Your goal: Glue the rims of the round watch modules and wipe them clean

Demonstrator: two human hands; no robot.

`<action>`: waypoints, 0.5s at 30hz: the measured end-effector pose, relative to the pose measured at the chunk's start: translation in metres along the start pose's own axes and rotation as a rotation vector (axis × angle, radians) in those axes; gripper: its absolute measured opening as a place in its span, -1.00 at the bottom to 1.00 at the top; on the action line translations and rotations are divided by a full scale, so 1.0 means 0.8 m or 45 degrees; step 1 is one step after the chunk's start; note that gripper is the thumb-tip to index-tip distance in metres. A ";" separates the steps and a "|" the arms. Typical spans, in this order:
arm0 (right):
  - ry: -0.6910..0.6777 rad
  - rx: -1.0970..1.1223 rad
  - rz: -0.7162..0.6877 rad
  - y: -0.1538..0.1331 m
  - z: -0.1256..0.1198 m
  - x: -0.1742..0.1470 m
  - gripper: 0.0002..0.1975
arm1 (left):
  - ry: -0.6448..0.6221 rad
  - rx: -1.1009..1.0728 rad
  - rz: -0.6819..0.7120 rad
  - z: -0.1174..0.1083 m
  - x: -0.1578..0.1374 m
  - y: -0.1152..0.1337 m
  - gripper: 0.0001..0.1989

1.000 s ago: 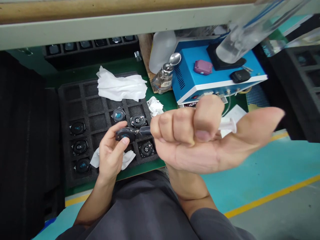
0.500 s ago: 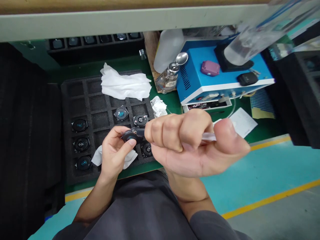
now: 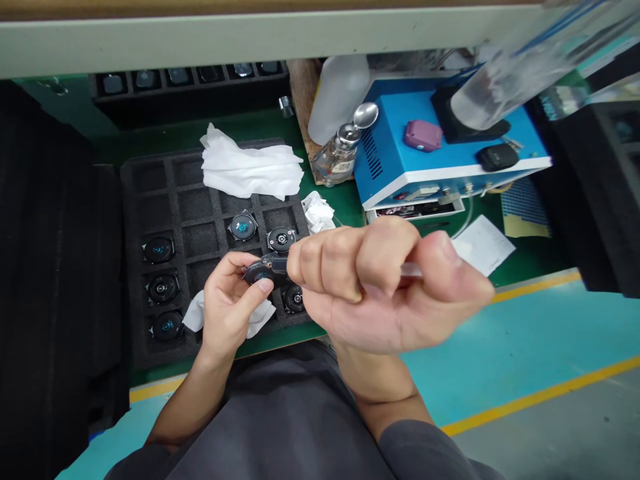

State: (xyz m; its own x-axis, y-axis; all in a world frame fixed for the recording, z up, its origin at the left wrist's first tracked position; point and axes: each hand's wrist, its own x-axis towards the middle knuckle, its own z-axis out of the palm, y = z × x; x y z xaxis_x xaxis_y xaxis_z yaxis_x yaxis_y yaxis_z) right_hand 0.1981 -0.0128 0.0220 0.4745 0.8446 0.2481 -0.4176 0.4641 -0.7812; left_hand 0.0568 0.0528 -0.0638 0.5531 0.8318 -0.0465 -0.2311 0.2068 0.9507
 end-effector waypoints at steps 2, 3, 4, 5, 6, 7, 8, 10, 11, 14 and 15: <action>-0.008 0.013 -0.033 0.001 0.001 -0.001 -0.40 | 0.004 0.007 0.003 0.001 0.000 0.000 -0.79; -0.011 0.016 -0.048 0.002 0.001 -0.001 -0.41 | 0.008 0.015 0.001 0.001 0.000 0.001 -0.78; -0.012 0.014 -0.061 0.002 0.001 -0.002 -0.41 | 0.012 0.022 -0.001 0.001 0.000 0.001 -0.78; -0.008 0.008 -0.066 0.003 0.001 -0.003 -0.41 | 0.016 0.029 -0.003 0.002 0.000 0.001 -0.78; -0.004 0.003 -0.068 0.003 0.001 -0.003 -0.41 | 0.019 0.031 -0.004 0.002 0.000 0.001 -0.78; -0.001 0.002 -0.071 0.002 0.001 -0.003 -0.41 | 0.019 0.030 -0.007 0.002 0.000 0.002 -0.78; 0.000 0.001 -0.073 0.002 0.002 -0.004 -0.41 | 0.020 0.024 -0.008 0.003 -0.001 0.002 -0.78; -0.002 -0.009 -0.066 0.000 0.002 -0.004 -0.41 | 0.017 0.005 -0.011 0.003 -0.001 0.002 -0.78; -0.009 -0.019 -0.059 -0.001 0.002 -0.004 -0.41 | 0.017 0.001 -0.013 0.003 -0.001 0.002 -0.78; -0.014 -0.045 -0.045 -0.003 0.002 -0.004 -0.41 | 0.031 0.007 -0.018 0.002 0.000 0.001 -0.76; -0.006 -0.049 -0.046 -0.004 0.002 -0.004 -0.41 | 0.037 0.010 -0.021 0.002 0.000 0.002 -0.75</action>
State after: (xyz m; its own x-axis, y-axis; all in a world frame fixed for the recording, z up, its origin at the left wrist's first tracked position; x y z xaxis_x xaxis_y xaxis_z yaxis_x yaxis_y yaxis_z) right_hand 0.1964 -0.0168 0.0243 0.4849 0.8287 0.2794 -0.3702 0.4840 -0.7929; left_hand 0.0580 0.0521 -0.0620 0.5330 0.8431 -0.0710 -0.2160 0.2168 0.9520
